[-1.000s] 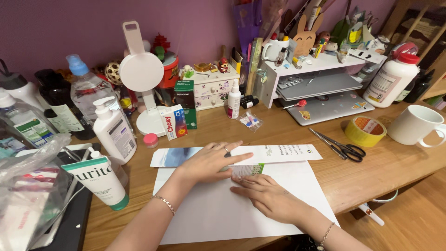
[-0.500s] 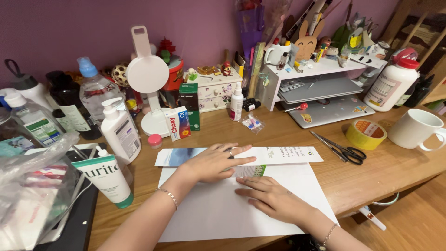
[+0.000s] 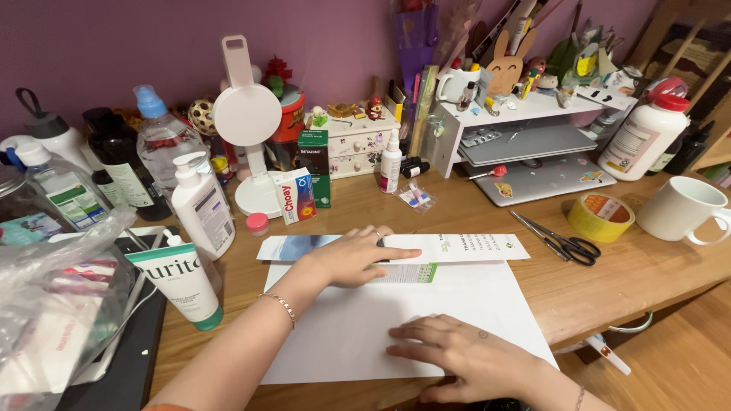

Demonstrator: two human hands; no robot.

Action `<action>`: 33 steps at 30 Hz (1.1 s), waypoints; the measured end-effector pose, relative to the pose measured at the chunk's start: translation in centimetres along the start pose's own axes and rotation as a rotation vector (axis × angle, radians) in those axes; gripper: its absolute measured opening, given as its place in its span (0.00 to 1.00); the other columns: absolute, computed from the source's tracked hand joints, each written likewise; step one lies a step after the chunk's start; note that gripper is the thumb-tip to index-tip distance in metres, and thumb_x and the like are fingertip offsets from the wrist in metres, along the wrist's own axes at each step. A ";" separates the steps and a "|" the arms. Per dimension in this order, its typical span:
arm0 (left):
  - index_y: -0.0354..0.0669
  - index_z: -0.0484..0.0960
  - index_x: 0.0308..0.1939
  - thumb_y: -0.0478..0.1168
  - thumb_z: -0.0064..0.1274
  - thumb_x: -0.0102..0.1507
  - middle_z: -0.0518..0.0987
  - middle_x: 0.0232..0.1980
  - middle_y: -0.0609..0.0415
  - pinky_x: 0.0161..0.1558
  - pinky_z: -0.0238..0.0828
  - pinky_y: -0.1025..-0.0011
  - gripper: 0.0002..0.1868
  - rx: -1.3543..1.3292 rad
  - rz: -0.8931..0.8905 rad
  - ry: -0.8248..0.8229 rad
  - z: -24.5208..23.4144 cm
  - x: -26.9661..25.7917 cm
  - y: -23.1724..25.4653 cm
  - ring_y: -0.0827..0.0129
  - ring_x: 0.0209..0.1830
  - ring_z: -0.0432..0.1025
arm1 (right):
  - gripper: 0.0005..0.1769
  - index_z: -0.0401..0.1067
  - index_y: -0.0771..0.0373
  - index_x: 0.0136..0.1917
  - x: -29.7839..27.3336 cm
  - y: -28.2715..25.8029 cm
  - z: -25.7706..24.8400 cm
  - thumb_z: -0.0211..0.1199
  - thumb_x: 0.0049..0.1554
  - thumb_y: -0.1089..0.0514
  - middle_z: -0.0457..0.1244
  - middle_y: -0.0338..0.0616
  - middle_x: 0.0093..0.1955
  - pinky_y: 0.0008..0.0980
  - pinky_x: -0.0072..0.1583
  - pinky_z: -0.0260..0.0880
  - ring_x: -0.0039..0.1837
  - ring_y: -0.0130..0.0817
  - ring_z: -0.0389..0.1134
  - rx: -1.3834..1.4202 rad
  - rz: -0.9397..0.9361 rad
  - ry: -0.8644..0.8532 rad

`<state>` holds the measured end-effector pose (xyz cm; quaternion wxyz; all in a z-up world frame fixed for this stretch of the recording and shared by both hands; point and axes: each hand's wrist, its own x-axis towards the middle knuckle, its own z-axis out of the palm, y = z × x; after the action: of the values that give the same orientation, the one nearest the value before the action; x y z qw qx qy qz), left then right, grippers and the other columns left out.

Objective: The person wraps a small rectangular box with patterned paper on a cluttered desk. They fold the paper around the box, crease the edges, and use a pen to mark and trim excess paper with scissors. The clip ends before the package is fully sealed.

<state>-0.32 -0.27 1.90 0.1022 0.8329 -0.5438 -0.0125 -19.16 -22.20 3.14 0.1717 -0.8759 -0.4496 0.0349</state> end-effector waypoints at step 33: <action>0.83 0.61 0.74 0.42 0.53 0.64 0.65 0.69 0.47 0.67 0.57 0.53 0.37 -0.027 -0.031 0.003 -0.2 0.0 0.3 0.51 0.66 0.63 | 0.32 0.74 0.60 0.60 -0.9 0.5 -1.2 0.72 0.40 0.56 0.67 0.44 0.54 0.44 0.54 0.64 0.59 0.46 0.67 -0.567 0.141 0.086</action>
<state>-0.56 -0.40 2.15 0.1140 0.8399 -0.5303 -0.0202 -19.03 -23.55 4.02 -0.0639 -0.9187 -0.3716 -0.1176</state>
